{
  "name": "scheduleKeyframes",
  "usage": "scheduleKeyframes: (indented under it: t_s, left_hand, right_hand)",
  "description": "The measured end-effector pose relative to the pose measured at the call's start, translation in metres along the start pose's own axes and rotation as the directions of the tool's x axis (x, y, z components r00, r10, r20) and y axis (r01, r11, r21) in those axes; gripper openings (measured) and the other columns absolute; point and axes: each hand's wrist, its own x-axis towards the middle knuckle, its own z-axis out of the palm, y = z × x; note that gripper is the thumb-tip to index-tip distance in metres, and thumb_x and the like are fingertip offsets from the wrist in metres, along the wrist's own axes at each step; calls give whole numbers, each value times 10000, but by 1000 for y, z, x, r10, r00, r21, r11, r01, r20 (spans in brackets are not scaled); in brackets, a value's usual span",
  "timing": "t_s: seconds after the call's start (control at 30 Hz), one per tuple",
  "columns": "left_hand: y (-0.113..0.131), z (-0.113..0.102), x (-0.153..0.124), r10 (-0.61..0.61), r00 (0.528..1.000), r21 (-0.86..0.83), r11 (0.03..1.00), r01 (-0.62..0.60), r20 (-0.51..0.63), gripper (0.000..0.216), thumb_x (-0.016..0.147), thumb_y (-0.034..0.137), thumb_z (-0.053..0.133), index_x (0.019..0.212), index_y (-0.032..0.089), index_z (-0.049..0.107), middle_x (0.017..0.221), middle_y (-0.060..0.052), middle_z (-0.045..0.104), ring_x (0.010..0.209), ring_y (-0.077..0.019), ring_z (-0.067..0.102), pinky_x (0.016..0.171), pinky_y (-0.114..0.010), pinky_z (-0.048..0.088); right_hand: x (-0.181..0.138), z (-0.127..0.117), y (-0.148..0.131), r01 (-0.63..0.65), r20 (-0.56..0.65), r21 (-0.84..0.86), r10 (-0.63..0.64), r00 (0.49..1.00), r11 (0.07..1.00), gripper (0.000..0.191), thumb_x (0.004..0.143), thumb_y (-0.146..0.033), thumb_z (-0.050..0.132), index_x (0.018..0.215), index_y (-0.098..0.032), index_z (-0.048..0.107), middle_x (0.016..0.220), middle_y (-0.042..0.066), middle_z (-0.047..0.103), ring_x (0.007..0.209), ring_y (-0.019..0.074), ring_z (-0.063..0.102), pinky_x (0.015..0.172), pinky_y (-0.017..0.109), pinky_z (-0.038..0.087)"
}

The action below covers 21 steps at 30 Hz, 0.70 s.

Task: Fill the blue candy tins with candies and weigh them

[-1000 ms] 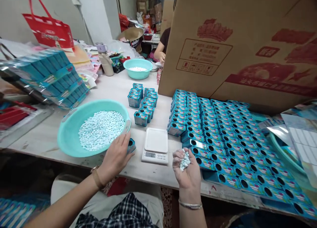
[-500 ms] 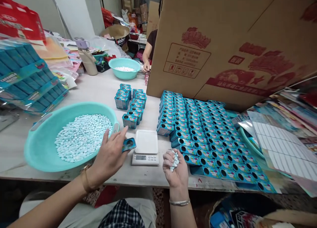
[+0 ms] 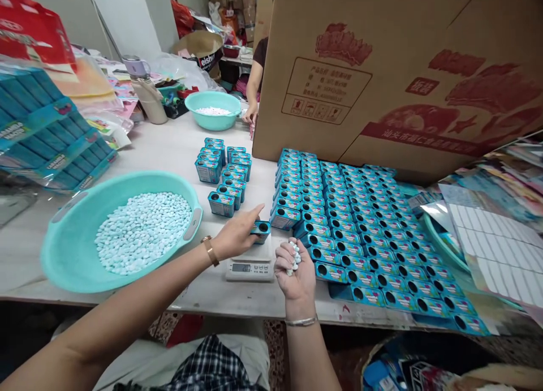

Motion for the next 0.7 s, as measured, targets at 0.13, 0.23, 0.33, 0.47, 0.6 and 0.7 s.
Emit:
scheduleKeyframes:
  t_s: [0.13,0.23,0.33,0.47,0.6,0.7]
  left_hand:
    - [3,-12,-13,27,995,-29,999,-29,-91,916,780,281,709,1517,196,170,1332,-160,518,1240,-292,503,1058,-480,417]
    - [7,-26,-33,-30,980,-80,997,15,-194,880,817,323,690,1520,206,174,1389,-162,479,1308,-281,451,1107,-485,373]
    - [10,-35,-54,-180,944,-202,971,127,-275,760,863,330,635,1505,249,237,1346,-124,531,1275,-258,498,1061,-471,436]
    - [12,-33,-77,-357,870,-361,904,230,-340,662,869,334,626,1461,265,338,1290,-93,570,1231,-238,548,1026,-443,485]
    - [11,-27,-91,-427,832,-438,862,255,-355,615,864,335,637,1425,255,399,1249,-85,599,1203,-230,574,1020,-436,498]
    - [12,-23,-93,-414,847,-441,862,249,-332,602,860,323,642,1412,252,414,1259,-85,601,1199,-227,576,1007,-432,507]
  right_hand:
    - [0,3,-4,58,-100,-116,-69,993,992,80,899,-233,544,835,-195,517,686,-39,503,526,57,453,417,130,387]
    - [0,7,-6,103,-161,-198,-137,977,975,103,881,-269,566,820,-197,525,741,-19,537,565,65,477,458,153,442]
    - [4,10,-7,112,-199,-221,-157,967,969,132,859,-266,586,778,-190,514,753,-17,538,589,64,490,472,150,456]
    - [9,12,-7,109,-265,-244,-174,948,964,153,831,-239,605,733,-182,501,814,0,578,641,72,537,498,163,493]
    - [13,17,-8,125,-309,-239,-198,930,963,152,832,-223,595,728,-177,494,897,23,617,719,92,585,533,184,524]
    - [18,23,-8,131,-236,-214,-182,955,968,129,836,-211,592,758,-183,493,794,-7,578,654,77,555,480,152,468]
